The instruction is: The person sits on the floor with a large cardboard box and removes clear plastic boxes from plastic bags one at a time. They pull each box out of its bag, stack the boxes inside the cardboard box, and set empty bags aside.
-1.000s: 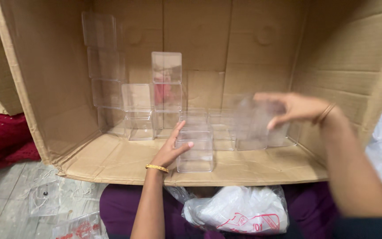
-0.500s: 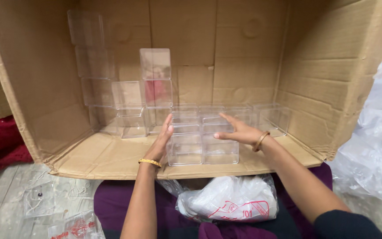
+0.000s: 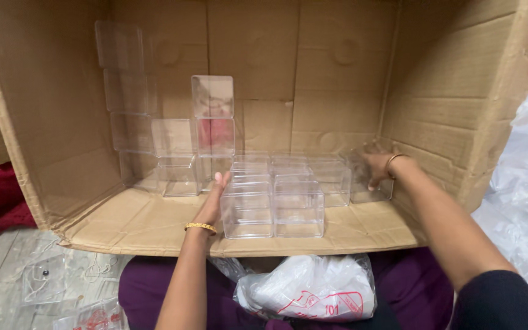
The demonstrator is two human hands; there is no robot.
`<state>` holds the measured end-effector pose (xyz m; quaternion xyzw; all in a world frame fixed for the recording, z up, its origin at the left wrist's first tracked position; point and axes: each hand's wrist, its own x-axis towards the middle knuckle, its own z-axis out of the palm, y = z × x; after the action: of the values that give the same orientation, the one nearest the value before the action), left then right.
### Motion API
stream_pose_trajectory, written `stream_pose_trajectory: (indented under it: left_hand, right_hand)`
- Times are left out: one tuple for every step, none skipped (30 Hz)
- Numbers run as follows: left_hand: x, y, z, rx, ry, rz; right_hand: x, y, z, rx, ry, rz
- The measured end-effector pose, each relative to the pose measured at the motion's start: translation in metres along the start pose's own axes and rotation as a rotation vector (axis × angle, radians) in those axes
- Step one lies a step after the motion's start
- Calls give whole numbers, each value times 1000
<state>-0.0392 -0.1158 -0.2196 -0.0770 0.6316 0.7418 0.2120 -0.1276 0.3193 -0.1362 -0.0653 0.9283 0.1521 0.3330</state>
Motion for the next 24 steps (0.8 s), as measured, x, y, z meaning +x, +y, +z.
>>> stream_pose_trajectory:
  left_hand:
    - [-1,0,0,3,-5,-66]
    - [-2,1,0,-10,-9,-66]
    - [-2,2,1,-18,-16,-70]
    - [-2,2,1,-25,-27,-75]
    - [-2,3,1,-11,-23,-89]
    - [-1,3,1,-1,-19,-101]
    - [1,2,0,8,-12,-113]
    - [3,2,-1,6,21,-42]
    - [6,1,-2,4,54,27]
    - [9,1,-3,1,86,97]
    - [13,2,-4,-1,106,36]
    - [15,5,-4,-5,126,-23]
    - [15,4,-4,-10,147,-86]
    - [15,3,-4,2,108,-86]
    - [15,1,-4,15,70,-84]
    - [13,1,-3,30,32,-83]
    - [10,2,-2,-2,13,-101]
    - [7,5,0,-32,-7,-118]
    - [4,7,2,-62,-28,-134]
    - [1,9,4,-95,-37,-159]
    - [-2,10,5,-127,-44,-184]
    - [-4,11,6,-158,-50,-209]
    - [-5,12,6,-147,-80,-168]
    - [-3,12,6,-136,-110,-128]
  right_hand:
    - [3,2,1,94,-12,-62]
    - [6,5,2,191,-24,-124]
    - [7,8,3,295,-39,-186]
    - [8,9,4,287,-35,-162]
    - [7,12,2,278,-28,-136]
    - [7,14,1,266,-22,-110]
    - [6,18,-1,287,-39,-71]
    - [3,24,-2,309,-61,-33]
    - [-3,26,-6,331,-85,6]
    - [-12,29,-11,361,-38,13]
    - [-24,36,-19,390,13,21]
    - [-38,44,-28,426,83,-39]
    - [-54,49,-34,461,148,-101]
    - [-69,53,-40,439,114,-74]
    - [-84,56,-44,419,81,-50]
    - [-93,52,-47,400,47,-25]
    - [-98,40,-45,362,66,-137]
    - [-102,27,-39,326,84,-248]
    - [-104,13,-33,288,104,-358]
    - [-101,-6,-25,261,85,-402]
    - [-96,-26,-17,235,68,-449]
    - [-91,-41,-10,204,106,-449]
    - [-87,-55,-4,176,143,-451]
    - [-83,-62,0,148,180,-453]
